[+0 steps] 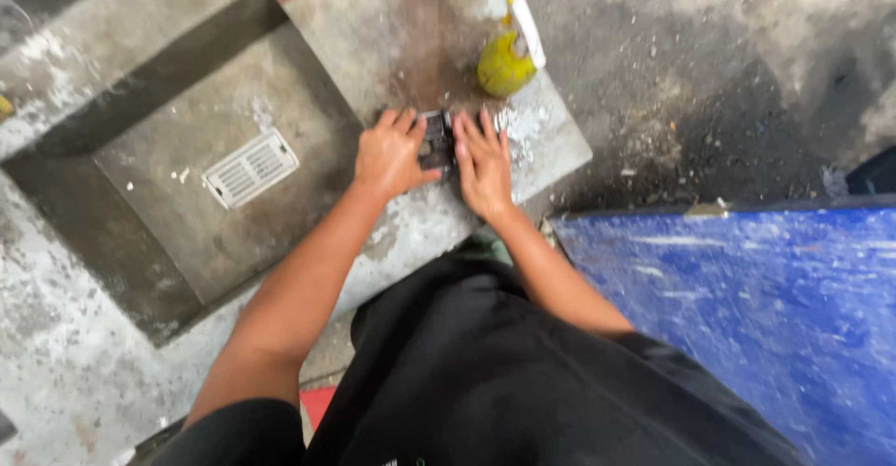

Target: The person scrubs a small metal part with sandpaper on a concrete surface, rinses it under running water, and continues scrubbing different sides. The person handles the part and sandpaper directly, turning the part over to reach different areas.

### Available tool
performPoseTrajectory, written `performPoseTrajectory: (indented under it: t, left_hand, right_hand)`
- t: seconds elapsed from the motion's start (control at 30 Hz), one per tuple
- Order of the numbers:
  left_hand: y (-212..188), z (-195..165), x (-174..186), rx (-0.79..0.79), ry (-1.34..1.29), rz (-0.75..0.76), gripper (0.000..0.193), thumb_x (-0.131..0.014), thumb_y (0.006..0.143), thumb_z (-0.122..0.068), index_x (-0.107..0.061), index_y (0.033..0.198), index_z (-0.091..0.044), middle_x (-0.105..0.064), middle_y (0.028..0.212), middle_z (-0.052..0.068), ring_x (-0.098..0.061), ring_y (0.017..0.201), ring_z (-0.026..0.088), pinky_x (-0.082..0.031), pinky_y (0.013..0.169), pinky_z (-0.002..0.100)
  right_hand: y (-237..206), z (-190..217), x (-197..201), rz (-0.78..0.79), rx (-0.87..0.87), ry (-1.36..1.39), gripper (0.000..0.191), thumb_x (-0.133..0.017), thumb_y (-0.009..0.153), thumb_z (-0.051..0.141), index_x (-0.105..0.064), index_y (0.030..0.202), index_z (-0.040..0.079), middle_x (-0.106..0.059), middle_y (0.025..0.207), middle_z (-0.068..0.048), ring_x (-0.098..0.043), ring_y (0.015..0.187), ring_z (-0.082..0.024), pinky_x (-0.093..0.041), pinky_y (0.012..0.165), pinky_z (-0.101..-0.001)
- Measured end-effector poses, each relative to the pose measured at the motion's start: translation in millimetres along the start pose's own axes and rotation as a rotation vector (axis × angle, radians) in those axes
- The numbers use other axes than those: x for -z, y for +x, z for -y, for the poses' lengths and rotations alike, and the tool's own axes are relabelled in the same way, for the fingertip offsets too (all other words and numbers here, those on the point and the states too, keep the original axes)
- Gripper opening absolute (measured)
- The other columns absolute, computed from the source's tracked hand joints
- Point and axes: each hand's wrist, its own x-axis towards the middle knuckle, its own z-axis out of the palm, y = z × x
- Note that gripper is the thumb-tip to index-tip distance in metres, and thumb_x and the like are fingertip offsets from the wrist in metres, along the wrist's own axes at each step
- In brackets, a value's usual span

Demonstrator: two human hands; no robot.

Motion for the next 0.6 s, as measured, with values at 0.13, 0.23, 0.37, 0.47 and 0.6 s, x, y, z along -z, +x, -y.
performPoseTrajectory:
  t: [0.13,0.23,0.37,0.47,0.6]
  left_hand:
    - [-4.1,0.0,-4.0,0.0,-0.015,0.05,0.087,-0.092,0.055,-0.054,-0.071,0.122,-0.002,-0.065,0.131,0.017,-0.06,0.117,0.032,-0.058,0.085,0.043]
    - [-5.1,-0.1,-6.4,0.021,-0.021,0.034,0.084,-0.091,0.056,-0.052,-0.071,0.122,-0.004,-0.065,0.132,0.015,-0.06,0.118,0.031,-0.058,0.085,0.044]
    - [-3.8,-0.5,-5.5,0.021,-0.017,-0.004,0.086,-0.092,0.053,-0.054,-0.072,0.121,-0.005,-0.065,0.13,0.016,-0.06,0.116,0.032,-0.058,0.085,0.044]
    - [-4.8,-1.4,-3.3,0.004,-0.029,0.055,0.078,-0.092,0.058,-0.053,-0.072,0.119,-0.007,-0.064,0.132,0.016,-0.06,0.117,0.033,-0.058,0.083,0.044]
    - [-4.8,-1.0,-2.7,0.002,-0.025,-0.001,0.084,-0.091,0.055,-0.053,-0.072,0.122,-0.007,-0.065,0.128,0.016,-0.06,0.114,0.033,-0.057,0.082,0.045]
  right_hand:
    - [3.5,3.8,-1.7,-0.009,-0.04,-0.024,0.044,-0.041,0.111,0.029,-0.057,0.149,0.014,-0.054,0.157,-0.008,-0.033,0.155,-0.036,-0.014,0.127,-0.0578]
    - [6.2,2.4,-2.4,-0.023,-0.004,0.015,0.044,-0.041,0.112,0.029,-0.056,0.15,0.013,-0.053,0.157,-0.009,-0.034,0.154,-0.037,-0.014,0.128,-0.0579]
    - [8.5,2.1,-0.4,-0.002,0.004,-0.003,0.043,-0.043,0.111,0.028,-0.057,0.148,0.012,-0.053,0.156,-0.011,-0.034,0.155,-0.038,-0.014,0.126,-0.057]
    - [8.4,0.7,1.1,-0.005,0.009,0.017,0.044,-0.041,0.112,0.027,-0.057,0.15,0.011,-0.053,0.156,-0.01,-0.033,0.154,-0.038,-0.015,0.128,-0.0564]
    - [6.6,-3.0,4.8,0.014,0.063,0.037,0.045,-0.041,0.112,0.027,-0.055,0.15,0.008,-0.05,0.159,-0.011,-0.033,0.154,-0.039,-0.017,0.128,-0.056]
